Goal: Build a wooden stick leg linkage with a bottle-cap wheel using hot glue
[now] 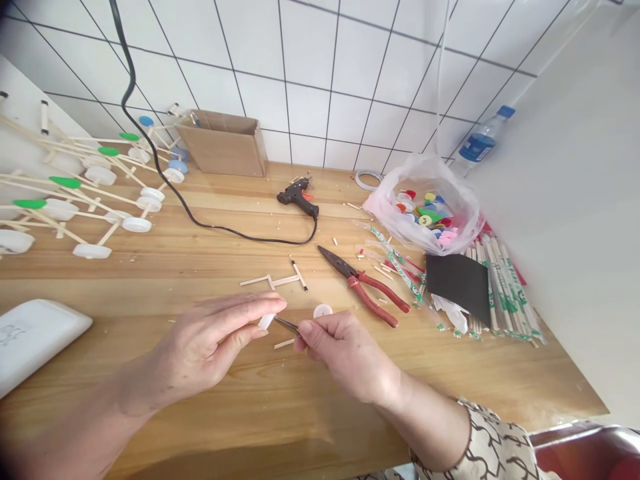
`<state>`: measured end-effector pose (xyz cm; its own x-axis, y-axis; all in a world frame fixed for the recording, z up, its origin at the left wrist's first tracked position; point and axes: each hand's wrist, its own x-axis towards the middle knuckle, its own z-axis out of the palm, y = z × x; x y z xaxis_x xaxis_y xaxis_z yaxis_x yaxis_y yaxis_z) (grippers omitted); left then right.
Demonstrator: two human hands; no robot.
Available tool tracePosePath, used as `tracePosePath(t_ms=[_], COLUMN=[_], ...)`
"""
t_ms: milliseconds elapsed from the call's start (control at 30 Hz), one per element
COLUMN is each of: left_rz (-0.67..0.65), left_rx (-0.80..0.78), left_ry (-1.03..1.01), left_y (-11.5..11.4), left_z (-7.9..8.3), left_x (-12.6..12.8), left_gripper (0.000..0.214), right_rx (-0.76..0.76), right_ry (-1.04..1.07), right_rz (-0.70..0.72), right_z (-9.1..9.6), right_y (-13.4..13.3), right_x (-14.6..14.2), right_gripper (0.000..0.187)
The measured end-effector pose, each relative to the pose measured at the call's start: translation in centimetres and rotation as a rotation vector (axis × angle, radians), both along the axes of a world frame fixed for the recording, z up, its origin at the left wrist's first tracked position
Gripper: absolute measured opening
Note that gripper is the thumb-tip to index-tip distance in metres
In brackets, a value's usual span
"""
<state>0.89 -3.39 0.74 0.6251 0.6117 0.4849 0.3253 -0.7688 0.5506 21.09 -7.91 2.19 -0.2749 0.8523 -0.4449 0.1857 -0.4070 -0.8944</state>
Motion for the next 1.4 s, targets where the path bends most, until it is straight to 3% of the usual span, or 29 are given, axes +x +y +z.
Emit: tracePosePath(t_ms=[133,233,300,533,733,933,1100,1400], left_rz=[-0.015,-0.026,-0.021,0.023,0.063,0.138,0.157,0.159], left_rx=[0.098,0.141,0.148,0.066,-0.203,-0.568,-0.836,-1.017], left_ry=[-0.023,-0.054,-0.064,-0.106,-0.083,-0.101,-0.175,-0.399], left_y=[0.3,0.4,0.4,0.0,-0.3,-0.1,0.3,0.7], left_z=[-0.3,-0.6,-0.7,-0.2,0.2,0.2,0.4,0.2], left_x=[-0.1,0.0,0.1,0.2,0.4,0.6,1.0,0.4], left_gripper=[0.031,0.035,0.036,0.028,0.025,0.023,0.020,0.019], right_rx=[-0.383,-0.486,-0.391,0.418,0.902,1.207,1.295,0.917], right_ry=[0.292,0.352,0.265,-0.353,-0.735,-1.119,-1.273,-0.721], right_rz=[-0.034,-0.026,-0.022,0.002,0.090,0.160,0.143,0.085], right_z=[-0.1,-0.3,-0.4,-1.1,-1.5,-1.6,-1.0,0.5], right_y=[0.2,0.2,0.1,-1.2,-1.4,-1.4,-1.3,-0.6], right_x=[0.3,0.5,0.4,-0.8,-0.7,-0.6,-0.7,0.6], right_gripper=[0.041,0.039,0.041,0.039,0.035,0.029,0.033,0.034])
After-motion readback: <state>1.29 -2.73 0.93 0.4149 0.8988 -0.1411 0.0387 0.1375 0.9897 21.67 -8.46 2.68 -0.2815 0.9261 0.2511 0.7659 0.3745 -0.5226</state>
